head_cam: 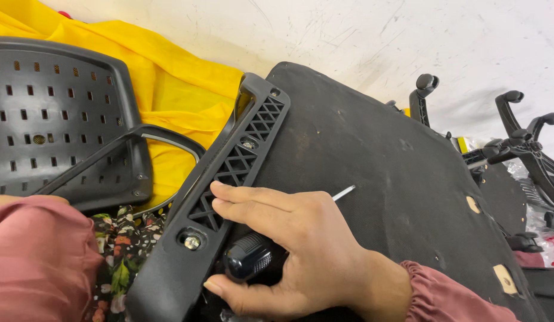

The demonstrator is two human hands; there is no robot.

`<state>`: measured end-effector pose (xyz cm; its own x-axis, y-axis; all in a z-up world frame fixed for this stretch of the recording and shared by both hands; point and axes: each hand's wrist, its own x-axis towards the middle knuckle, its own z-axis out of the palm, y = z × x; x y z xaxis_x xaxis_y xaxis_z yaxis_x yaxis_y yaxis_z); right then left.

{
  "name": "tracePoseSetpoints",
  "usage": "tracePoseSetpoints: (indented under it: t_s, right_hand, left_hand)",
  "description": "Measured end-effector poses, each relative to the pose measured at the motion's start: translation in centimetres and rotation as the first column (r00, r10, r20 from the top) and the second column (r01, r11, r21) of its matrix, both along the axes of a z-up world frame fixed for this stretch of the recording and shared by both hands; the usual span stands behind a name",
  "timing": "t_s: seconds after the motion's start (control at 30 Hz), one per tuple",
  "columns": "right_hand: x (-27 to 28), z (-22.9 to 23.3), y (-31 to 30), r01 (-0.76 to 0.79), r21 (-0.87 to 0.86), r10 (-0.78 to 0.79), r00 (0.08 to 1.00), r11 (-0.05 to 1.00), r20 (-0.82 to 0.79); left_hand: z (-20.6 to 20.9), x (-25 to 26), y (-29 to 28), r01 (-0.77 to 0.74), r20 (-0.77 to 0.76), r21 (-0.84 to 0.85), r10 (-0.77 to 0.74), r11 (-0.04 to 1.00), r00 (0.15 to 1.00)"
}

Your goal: The person uses a screwdriver to attach a black plastic bracket to the underside of an office chair seat, then removes it and reattaches it to a different position, tightening screws at each step.

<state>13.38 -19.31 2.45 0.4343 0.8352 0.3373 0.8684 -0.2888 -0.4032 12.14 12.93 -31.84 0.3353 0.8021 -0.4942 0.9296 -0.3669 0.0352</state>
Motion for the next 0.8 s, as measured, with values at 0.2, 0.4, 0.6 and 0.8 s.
tracePoseSetpoints:
  t_s: [0.2, 0.4, 0.6, 0.8]
  right_hand:
    - [0.1, 0.4, 0.1, 0.008, -0.034, -0.011, 0.995, 0.999, -0.101]
    - [-0.1, 0.9, 0.3, 0.014, -0.083, -0.020, 0.997, 0.996, -0.072]
    - [0.0, 0.8, 0.2, 0.024, -0.088, -0.034, 0.993, 0.996, -0.116]
    - [0.7, 0.5, -0.4, -0.001, -0.095, -0.012, 0.990, 0.995, -0.137]
  left_hand:
    - [-0.8, -0.2, -0.3, 0.003, -0.017, -0.010, -0.003, 1.000, 1.000]
    - [-1.6, 1.0, -0.3, 0.030, -0.028, -0.023, -0.030, 0.999, 0.999]
    - [-2.3, 0.7, 0.2, 0.046, -0.048, -0.025, -0.047, 0.999, 0.998]
    - [-2.8, 1.1, 0.0, 0.047, -0.054, -0.032, -0.049, 0.998, 0.997]
